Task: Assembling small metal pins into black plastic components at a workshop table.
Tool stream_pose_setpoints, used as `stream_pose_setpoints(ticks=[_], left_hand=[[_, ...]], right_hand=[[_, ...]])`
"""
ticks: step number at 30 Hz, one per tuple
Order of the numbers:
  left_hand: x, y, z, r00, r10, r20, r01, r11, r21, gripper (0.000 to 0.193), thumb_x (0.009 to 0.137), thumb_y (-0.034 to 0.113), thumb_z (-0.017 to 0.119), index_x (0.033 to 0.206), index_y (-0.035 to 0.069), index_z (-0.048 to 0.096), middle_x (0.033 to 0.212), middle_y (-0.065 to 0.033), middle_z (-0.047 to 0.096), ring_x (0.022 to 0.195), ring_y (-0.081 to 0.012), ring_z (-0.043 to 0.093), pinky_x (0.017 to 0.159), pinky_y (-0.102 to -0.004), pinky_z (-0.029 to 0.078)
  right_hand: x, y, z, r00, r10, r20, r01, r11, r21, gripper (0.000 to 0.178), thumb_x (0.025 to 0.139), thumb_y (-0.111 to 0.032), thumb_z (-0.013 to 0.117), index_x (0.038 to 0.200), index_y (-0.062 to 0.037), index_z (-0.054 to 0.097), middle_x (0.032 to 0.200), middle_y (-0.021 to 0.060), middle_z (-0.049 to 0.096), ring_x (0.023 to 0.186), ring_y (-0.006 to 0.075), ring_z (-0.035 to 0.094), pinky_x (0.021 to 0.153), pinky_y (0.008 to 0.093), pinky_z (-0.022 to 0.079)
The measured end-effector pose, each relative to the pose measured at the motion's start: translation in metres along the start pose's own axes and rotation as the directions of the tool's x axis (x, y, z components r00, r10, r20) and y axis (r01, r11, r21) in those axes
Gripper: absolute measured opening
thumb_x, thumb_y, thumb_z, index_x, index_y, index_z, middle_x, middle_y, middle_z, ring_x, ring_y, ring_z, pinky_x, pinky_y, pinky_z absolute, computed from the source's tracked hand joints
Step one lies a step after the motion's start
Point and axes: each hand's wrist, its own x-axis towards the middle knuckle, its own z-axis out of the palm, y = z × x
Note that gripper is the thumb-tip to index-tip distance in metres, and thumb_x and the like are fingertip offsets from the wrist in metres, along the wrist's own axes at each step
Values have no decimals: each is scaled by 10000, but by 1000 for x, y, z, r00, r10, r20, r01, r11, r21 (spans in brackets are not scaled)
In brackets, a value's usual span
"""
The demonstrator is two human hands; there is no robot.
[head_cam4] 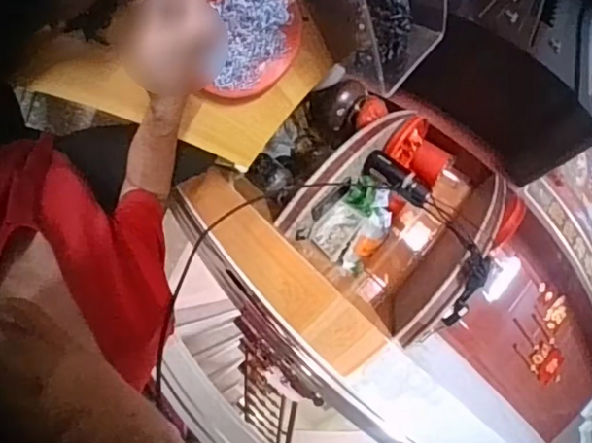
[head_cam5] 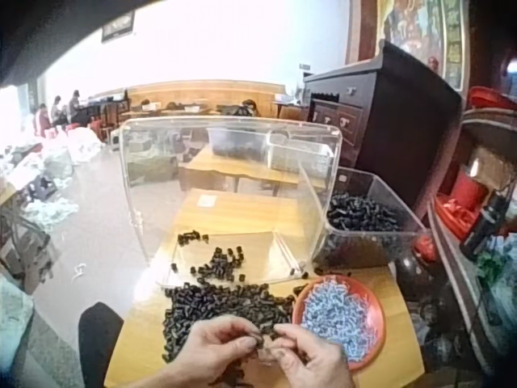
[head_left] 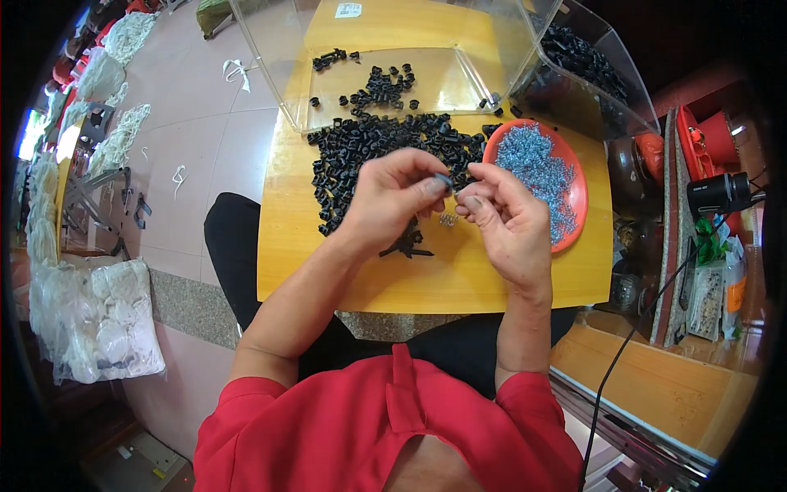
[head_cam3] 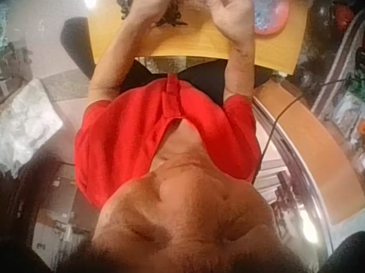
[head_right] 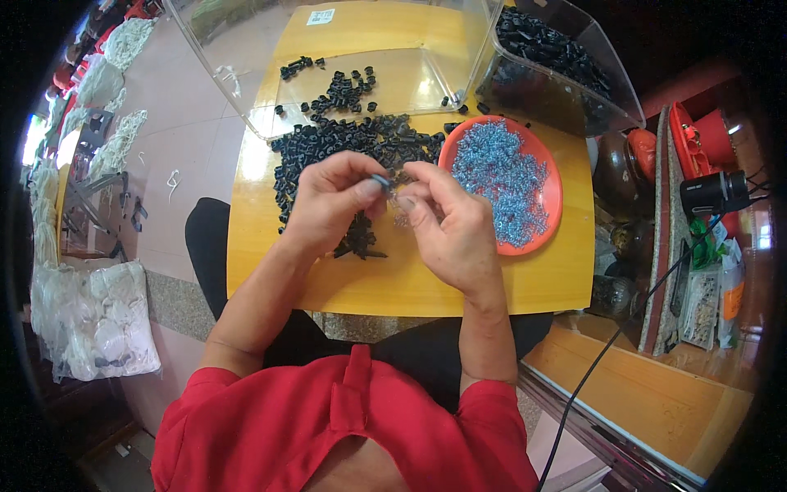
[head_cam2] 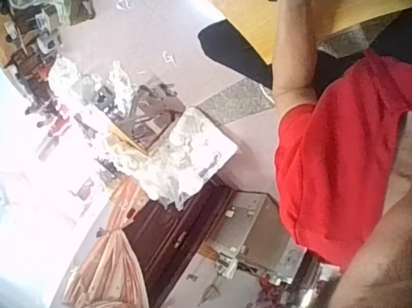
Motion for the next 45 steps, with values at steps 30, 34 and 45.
stream_pose_setpoints(ticks=[30,34,45], left_hand=[[-99,165,7,560,221,798,624,521,-582,122,863,77,476,804,-16,530,673,-134,552,539,-234,537,712,-514,488],[-122,158,2,714,399,575,433,394,-811,113,860,33,384,807,-50,438,647,-203,498,500,-256,496,492,-433,419],[-94,185,-27,597,295,746,528,557,-642,49,829,16,514,870,-10,505,692,-149,555,566,-238,562,736,-506,483]], right_hand=[[26,18,28,957,-205,207,288,557,-779,97,715,-58,595,799,-9,600,781,136,580,763,305,542,696,368,439],[38,25,36,950,-183,253,312,512,-800,92,707,-79,598,781,-23,599,781,136,563,786,307,521,721,381,432],[49,25,38,954,-20,299,270,489,-829,173,697,-6,580,870,1,567,818,160,567,812,327,525,730,389,421]])
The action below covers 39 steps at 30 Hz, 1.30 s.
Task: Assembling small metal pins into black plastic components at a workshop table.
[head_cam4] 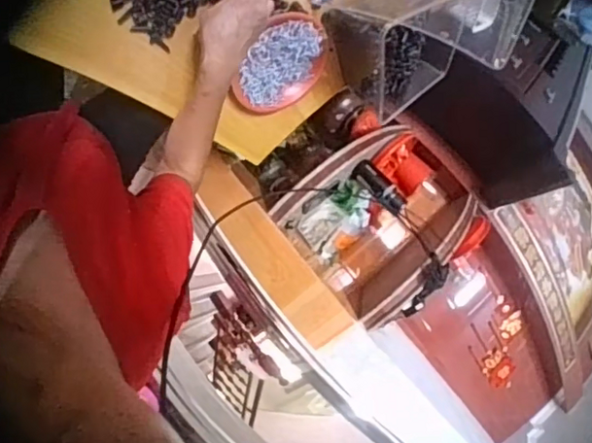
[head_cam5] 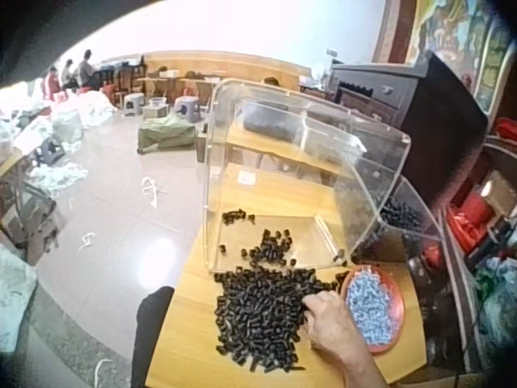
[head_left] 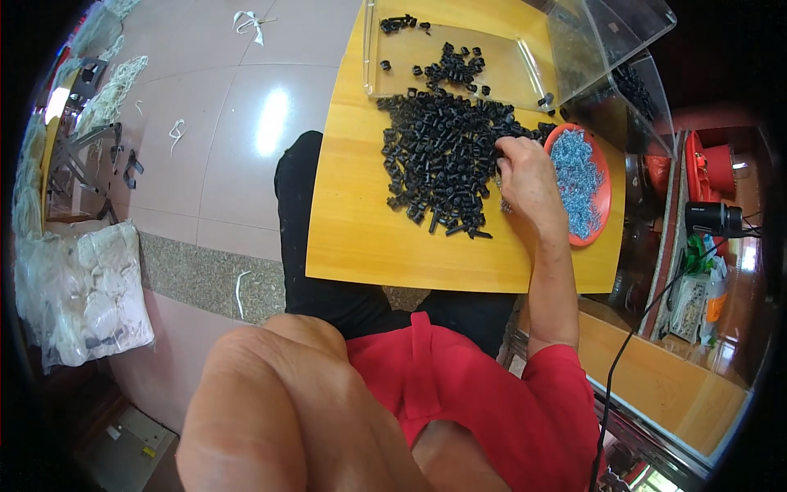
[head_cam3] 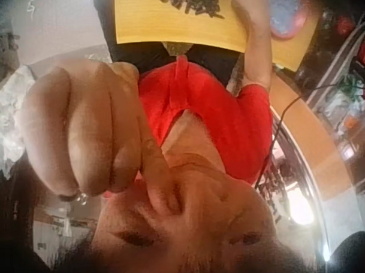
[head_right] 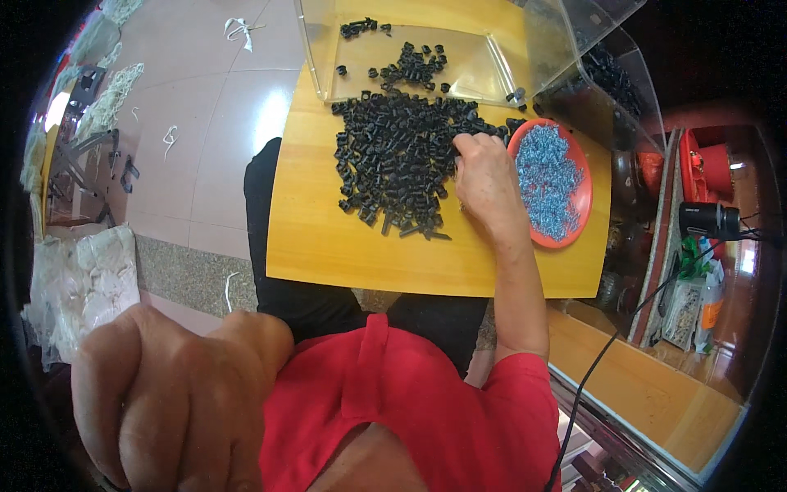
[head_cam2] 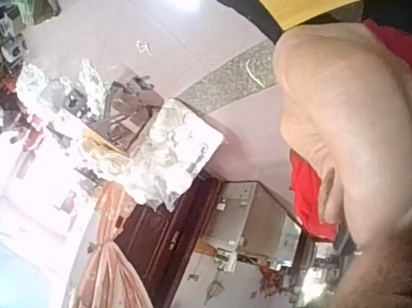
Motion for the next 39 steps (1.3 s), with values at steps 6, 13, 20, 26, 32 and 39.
stream_pose_setpoints(ticks=[6,13,20,26,32,39], left_hand=[[5,7,10,997,78,15,-79,997,28,70,814,-6,528,874,-21,494,706,-145,550,572,-238,562,786,-499,468],[-4,-9,-19,959,268,86,-270,963,6,68,862,34,433,895,-24,449,725,-185,537,611,-262,547,677,-503,441],[-26,-54,-112,684,521,-510,-375,852,366,162,821,139,562,950,58,507,831,-112,498,707,-199,486,653,-339,423],[-28,-75,-156,641,332,-692,-302,938,170,139,817,84,556,953,61,551,882,-109,572,696,-143,506,623,-277,404],[-16,-96,-163,619,166,-767,-304,952,-40,189,843,73,498,1029,47,519,847,-70,479,705,-126,440,586,-232,391],[-4,-107,-170,627,211,-750,-255,965,58,174,845,70,503,1013,33,531,865,-81,529,715,-131,500,605,-236,418]], right_hand=[[7,-12,-2,1000,-22,13,21,998,57,196,683,5,584,877,13,553,798,158,551,799,326,516,719,385,414],[-14,9,-10,994,38,-104,-28,995,96,168,706,32,558,874,23,565,769,153,535,765,309,520,687,359,416],[-37,-7,-33,957,267,115,-249,547,799,106,745,25,558,848,33,586,797,76,552,729,137,536,638,252,429],[-61,-6,-34,929,296,223,-269,124,955,121,792,-11,572,904,26,600,742,56,586,636,84,551,577,200,459],[-77,-7,-49,917,301,262,-284,32,958,153,802,-37,574,940,30,575,762,34,585,635,78,533,575,201,443],[-84,-22,-64,967,249,55,-144,358,923,167,792,-15,575,954,26,570,805,16,538,708,70,492,625,203,415]])
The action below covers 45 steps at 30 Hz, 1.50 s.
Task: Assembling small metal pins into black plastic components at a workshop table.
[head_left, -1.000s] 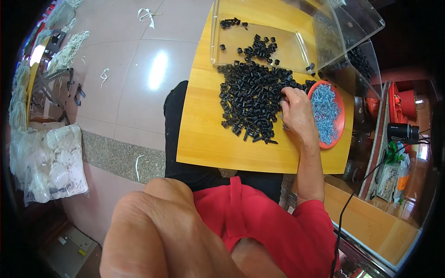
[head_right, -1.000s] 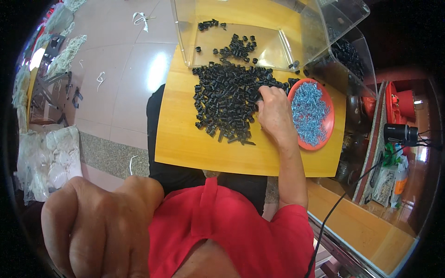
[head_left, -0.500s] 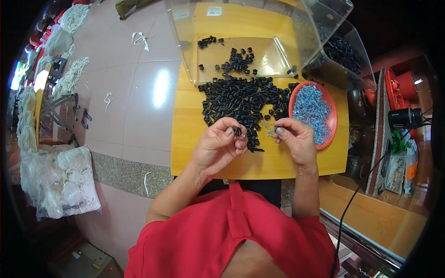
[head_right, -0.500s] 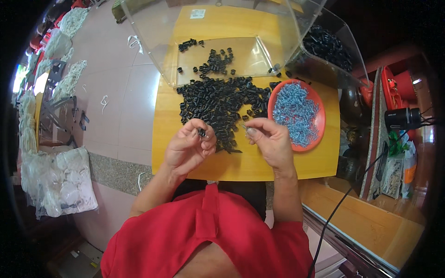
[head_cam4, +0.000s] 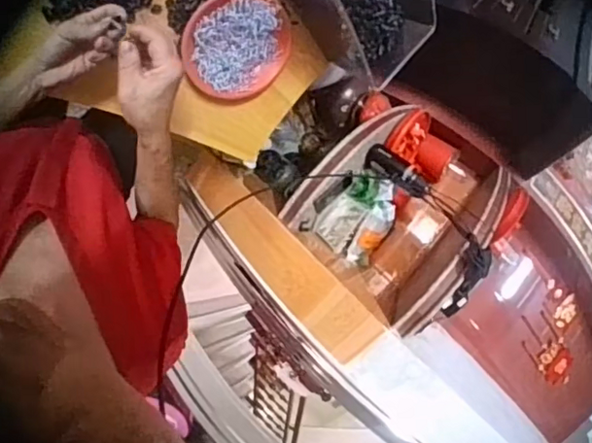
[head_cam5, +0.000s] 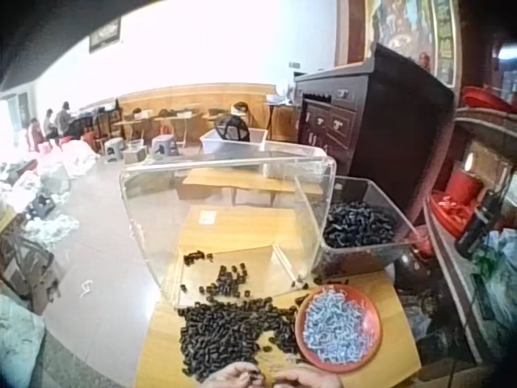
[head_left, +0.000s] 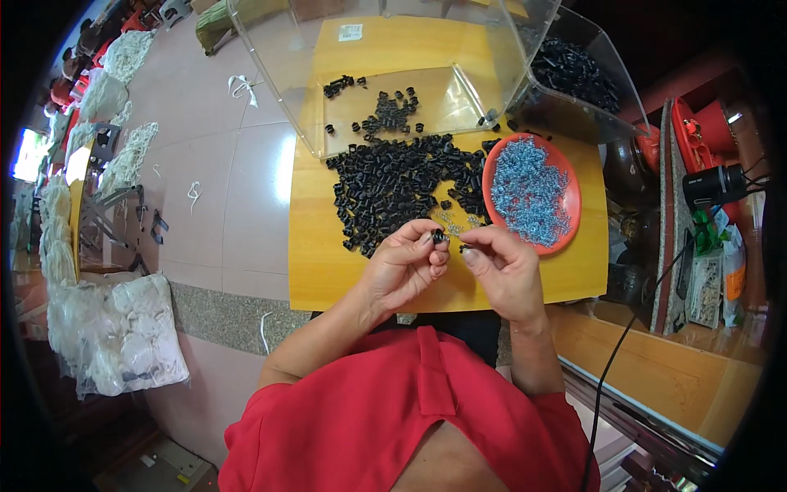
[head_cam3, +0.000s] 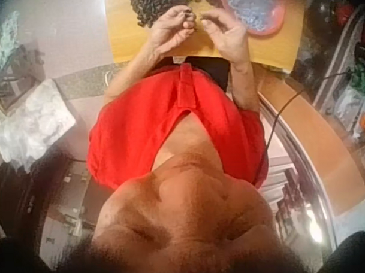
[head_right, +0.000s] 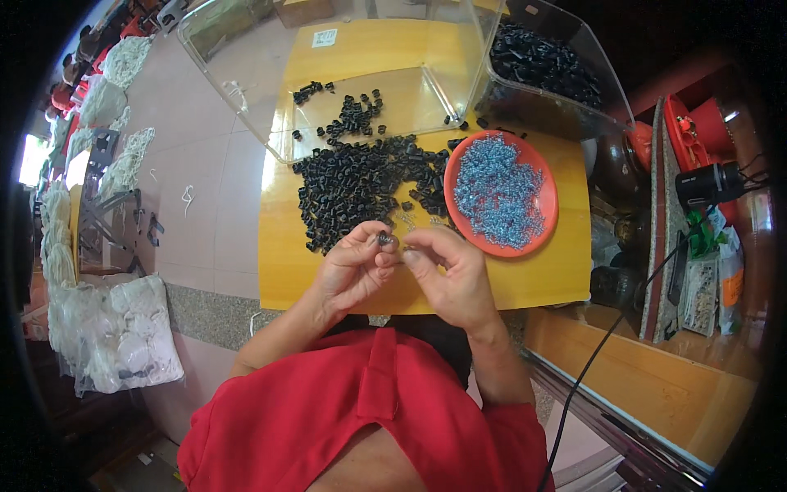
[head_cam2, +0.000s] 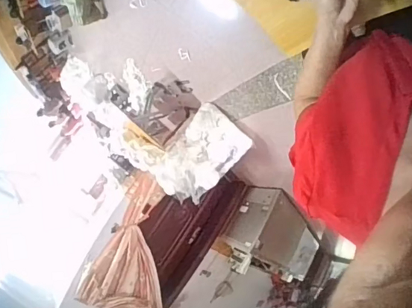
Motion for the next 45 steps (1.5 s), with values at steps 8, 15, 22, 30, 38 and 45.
stream_pose_setpoints(ticks=[8,15,22,30,38,45], left_hand=[[-8,-4,12,993,89,-73,-76,983,170,149,835,43,524,983,35,538,835,-94,581,687,-143,562,616,-279,474],[-21,-6,21,988,142,-53,-119,944,308,126,841,34,512,963,21,539,822,-102,591,666,-160,569,600,-259,480],[-46,1,26,998,19,-64,5,937,350,122,844,31,503,963,22,528,811,-85,564,685,-156,550,599,-250,471],[-69,-16,14,994,105,-43,-97,982,162,129,855,85,503,982,88,528,796,-78,554,659,-138,516,578,-266,417],[-73,-14,23,996,84,-38,-76,980,184,104,847,72,517,951,74,524,793,-75,563,647,-132,528,571,-261,424],[-52,-4,19,990,93,-108,-53,944,326,133,825,64,553,957,54,534,752,-69,576,598,-124,533,535,-242,422]], right_hand=[[-5,-12,15,982,-189,-28,178,959,-221,149,768,22,566,917,14,573,762,74,535,628,120,529,544,233,431],[-15,-20,29,976,-210,-55,198,964,-176,150,774,52,541,917,16,573,768,85,542,655,136,571,573,237,467],[-31,-31,22,965,-242,97,261,910,-322,136,779,36,558,915,37,563,812,75,559,719,136,544,637,229,436],[-53,-21,4,998,61,14,-62,960,272,130,814,-59,571,922,13,556,779,12,557,688,59,501,611,194,416],[-51,-14,11,986,111,124,-147,927,346,172,798,-29,576,963,14,553,805,22,569,708,67,515,639,204,430],[-18,-21,23,985,129,112,-154,956,249,116,753,25,584,866,23,554,794,24,542,710,63,501,623,185,411]])
